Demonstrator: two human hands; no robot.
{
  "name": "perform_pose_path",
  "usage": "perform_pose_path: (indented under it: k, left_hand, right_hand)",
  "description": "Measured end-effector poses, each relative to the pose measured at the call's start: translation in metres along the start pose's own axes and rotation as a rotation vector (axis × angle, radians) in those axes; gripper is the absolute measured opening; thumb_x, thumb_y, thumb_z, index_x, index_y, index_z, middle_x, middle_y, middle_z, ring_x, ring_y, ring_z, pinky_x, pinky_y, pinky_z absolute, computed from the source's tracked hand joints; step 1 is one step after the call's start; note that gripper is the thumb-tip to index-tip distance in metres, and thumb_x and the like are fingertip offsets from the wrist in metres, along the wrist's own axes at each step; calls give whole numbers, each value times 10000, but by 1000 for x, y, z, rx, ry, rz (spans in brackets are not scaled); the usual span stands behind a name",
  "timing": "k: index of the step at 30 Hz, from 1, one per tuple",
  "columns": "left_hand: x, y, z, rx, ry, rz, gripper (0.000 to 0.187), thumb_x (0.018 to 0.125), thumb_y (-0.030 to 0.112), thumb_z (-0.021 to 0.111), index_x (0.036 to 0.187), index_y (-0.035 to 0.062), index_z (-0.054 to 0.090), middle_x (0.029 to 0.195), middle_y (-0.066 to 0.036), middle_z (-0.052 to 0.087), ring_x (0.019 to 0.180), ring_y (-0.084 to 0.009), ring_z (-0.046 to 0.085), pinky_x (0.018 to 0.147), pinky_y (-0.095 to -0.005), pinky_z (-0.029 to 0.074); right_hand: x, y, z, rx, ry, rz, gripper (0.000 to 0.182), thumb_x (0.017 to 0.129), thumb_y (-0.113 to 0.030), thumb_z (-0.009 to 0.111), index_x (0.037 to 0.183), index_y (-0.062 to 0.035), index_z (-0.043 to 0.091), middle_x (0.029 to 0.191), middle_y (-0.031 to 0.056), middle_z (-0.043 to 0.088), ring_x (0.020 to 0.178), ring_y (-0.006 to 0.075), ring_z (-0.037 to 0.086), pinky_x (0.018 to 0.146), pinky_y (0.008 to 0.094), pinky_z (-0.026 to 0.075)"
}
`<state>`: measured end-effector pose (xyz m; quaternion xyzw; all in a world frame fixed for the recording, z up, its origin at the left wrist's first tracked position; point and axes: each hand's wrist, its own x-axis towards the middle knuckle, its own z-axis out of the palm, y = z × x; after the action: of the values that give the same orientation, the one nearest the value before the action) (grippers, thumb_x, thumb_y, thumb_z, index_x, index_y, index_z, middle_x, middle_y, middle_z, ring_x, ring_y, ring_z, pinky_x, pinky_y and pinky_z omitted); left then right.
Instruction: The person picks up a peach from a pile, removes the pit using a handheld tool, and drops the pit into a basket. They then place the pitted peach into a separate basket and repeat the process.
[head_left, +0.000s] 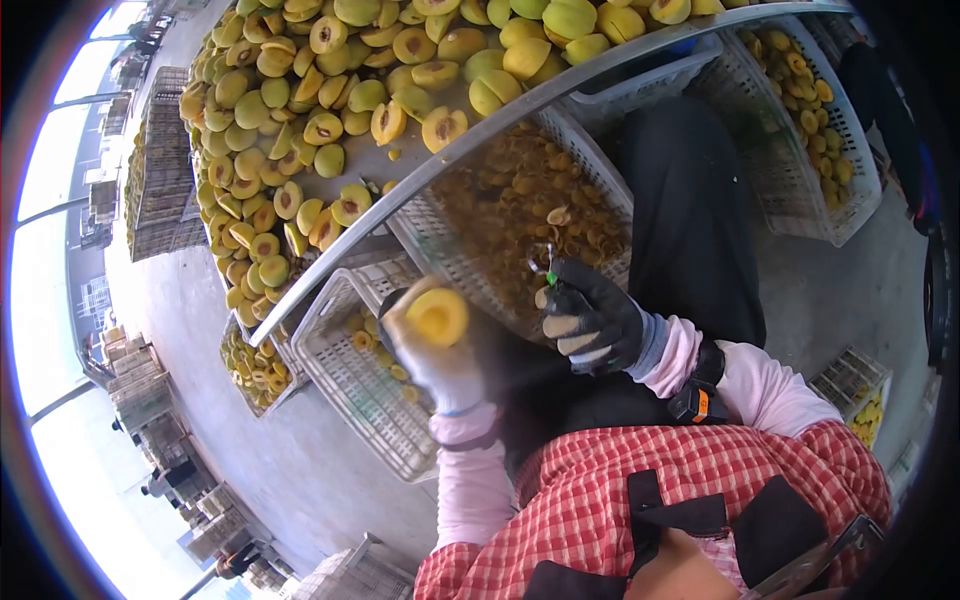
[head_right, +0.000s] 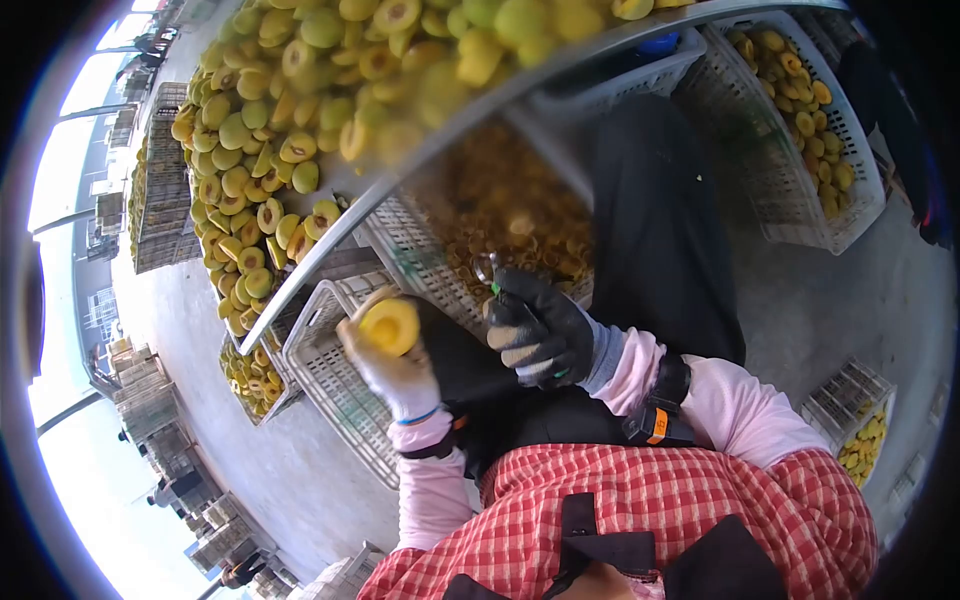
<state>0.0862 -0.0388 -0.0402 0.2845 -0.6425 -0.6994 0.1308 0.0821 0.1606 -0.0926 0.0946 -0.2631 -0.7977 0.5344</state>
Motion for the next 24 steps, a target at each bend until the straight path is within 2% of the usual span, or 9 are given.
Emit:
perform_pose_path:
  k: [3, 4, 7, 10, 14, 18, 22, 23, 24]
  left_hand:
    - [35, 23, -82, 156, 243, 63, 506, 994, 472, 428, 1170, 25, 588, 1041, -101, 632, 902, -165, 636, 734, -284, 530]
    - [61, 6, -141, 1012, 271, 189, 507, 973, 452, 499, 1187, 2, 593, 1046, -148, 633, 905, -204, 637, 754, -315, 522]
    - [77, 22, -127, 1412, 233, 350, 429, 947, 310, 582, 1205, -32, 584, 1094, -212, 620, 971, -281, 627, 881, -386, 484]
    - [93, 69, -26, 1044, 114, 520, 380, 900, 288, 651, 1157, 8, 631, 1058, -186, 658, 948, -310, 648, 833, -397, 497]
    - [196, 72, 19, 1553, -246, 516, 541, 782, 461, 672, 1153, 69, 640, 1110, -210, 644, 996, -379, 632, 841, -433, 485]
    - [210, 88, 46, 1362, -625, 202, 460, 803, 324, 697, 1143, 25, 611, 1044, -172, 658, 914, -259, 648, 811, -350, 498]
    - [155, 65, 46, 892, -290, 707, 319, 857, 202, 675, 1079, 24, 532, 892, -59, 601, 747, -186, 601, 734, -308, 509]
    - [116, 73, 56, 582, -311, 253, 291, 893, 205, 642, 1088, 32, 512, 900, -42, 557, 790, -138, 566, 734, -265, 499]
    - [93, 62, 56, 517, -343, 186, 275, 905, 192, 622, 1101, 35, 510, 935, -57, 556, 816, -126, 556, 734, -252, 496]
  right_hand:
    - [2, -1, 13, -194, 101, 8, 512, 1016, -517, 364, 925, -92, 636, 591, 5, 425, 392, 82, 352, 346, 226, 316]
    - [1, -2, 14, -219, 130, -11, 508, 1016, -515, 369, 921, -93, 635, 584, 5, 423, 390, 79, 349, 339, 226, 311]
    - [5, -4, 16, -327, 298, -84, 489, 1003, -516, 414, 889, -90, 628, 559, 7, 437, 369, 75, 340, 317, 226, 295]
    - [13, -4, 20, -479, 489, -112, 492, 987, -533, 446, 849, -90, 611, 544, 2, 449, 354, 79, 341, 312, 226, 290]
    - [21, -3, 32, -672, 729, -185, 505, 968, -562, 467, 804, -98, 582, 536, -8, 453, 348, 77, 352, 316, 225, 290]
    - [24, -4, 49, -744, 895, -260, 476, 969, -547, 473, 806, -108, 563, 548, -12, 469, 350, 71, 360, 321, 224, 284]
    - [29, -6, 51, -872, 851, -415, 368, 980, -444, 505, 959, -86, 587, 608, 20, 537, 402, 102, 458, 364, 244, 349]
    - [30, -5, 51, -1007, 797, -469, 351, 976, -410, 526, 1014, -67, 589, 646, 49, 573, 447, 132, 518, 400, 269, 395]
    - [31, -4, 52, -1147, 742, -517, 345, 972, -377, 547, 1069, -48, 590, 683, 78, 609, 491, 163, 577, 435, 293, 441]
